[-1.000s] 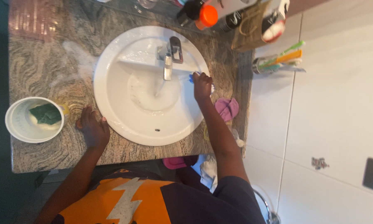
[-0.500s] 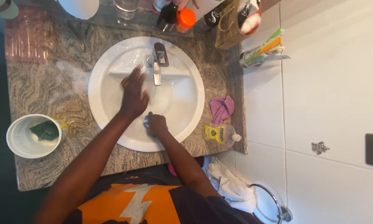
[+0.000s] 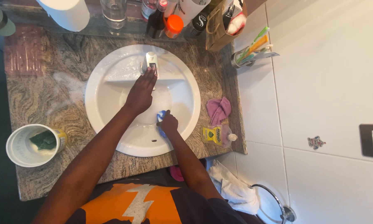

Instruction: Scrubbing a bathroom sink and marble countertop using a sponge.

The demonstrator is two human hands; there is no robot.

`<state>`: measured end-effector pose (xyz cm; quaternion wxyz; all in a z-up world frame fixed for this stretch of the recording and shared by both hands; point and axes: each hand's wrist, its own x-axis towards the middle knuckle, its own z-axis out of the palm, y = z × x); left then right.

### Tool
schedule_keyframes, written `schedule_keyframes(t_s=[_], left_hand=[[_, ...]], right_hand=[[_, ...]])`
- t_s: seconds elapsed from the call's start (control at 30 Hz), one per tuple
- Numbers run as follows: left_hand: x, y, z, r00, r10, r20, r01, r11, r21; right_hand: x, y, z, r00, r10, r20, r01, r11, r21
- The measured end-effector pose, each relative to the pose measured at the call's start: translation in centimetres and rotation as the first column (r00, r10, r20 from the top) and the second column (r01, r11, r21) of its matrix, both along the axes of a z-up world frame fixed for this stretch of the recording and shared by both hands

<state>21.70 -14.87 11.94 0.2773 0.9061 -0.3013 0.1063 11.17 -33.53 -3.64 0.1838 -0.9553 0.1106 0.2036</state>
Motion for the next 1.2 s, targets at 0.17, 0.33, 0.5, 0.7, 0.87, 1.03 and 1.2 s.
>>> schedule_keyframes(t_s=[0.17, 0.33, 0.5, 0.7, 0.87, 1.03, 1.2], left_hand=[[-3.5, 0.6, -5.6, 0.976, 0.164, -0.143, -0.189, 0.965, -0.181], [-5.9, 0.1, -19.5, 0.739, 0.465, -0.487, -0.538, 0.843, -0.013], [-6.6, -2.1, -25.3, 0.862, -0.022, -0.507, 0.345, 0.758, 0.553], [-5.2, 1.0, -33.0, 0.847, 0.174, -0.503, 0.112, 0.866, 0.488], [-3.2, 1.8, -27.6, 0.936, 0.101, -0.338, -0.016, 0.969, 0.245], [-3.2, 1.9, -18.4, 0.835, 0.323, -0.444, -0.182, 0.926, 0.332], [-4.2, 4.4, -21.7, 0.526, 0.454, -0.719, -0.633, 0.774, 0.025]], right_hand=[[0.0, -1.3, -0.6, 0.963, -0.090, 0.254, 0.055, 0.989, 0.140], [0.1, -1.8, 2.6, 0.898, -0.188, 0.398, 0.110, 0.971, 0.210], [-1.7, -1.0, 4.1, 0.882, -0.260, 0.394, 0.147, 0.944, 0.296], [-2.3, -1.4, 7.0, 0.891, -0.402, 0.209, 0.309, 0.876, 0.370], [-2.2, -1.5, 5.6, 0.940, -0.274, 0.201, 0.202, 0.926, 0.317], [1.5, -1.4, 0.8, 0.983, 0.033, 0.182, -0.040, 0.999, 0.034], [4.8, -0.2, -4.1, 0.910, -0.022, 0.415, 0.121, 0.969, -0.214]])
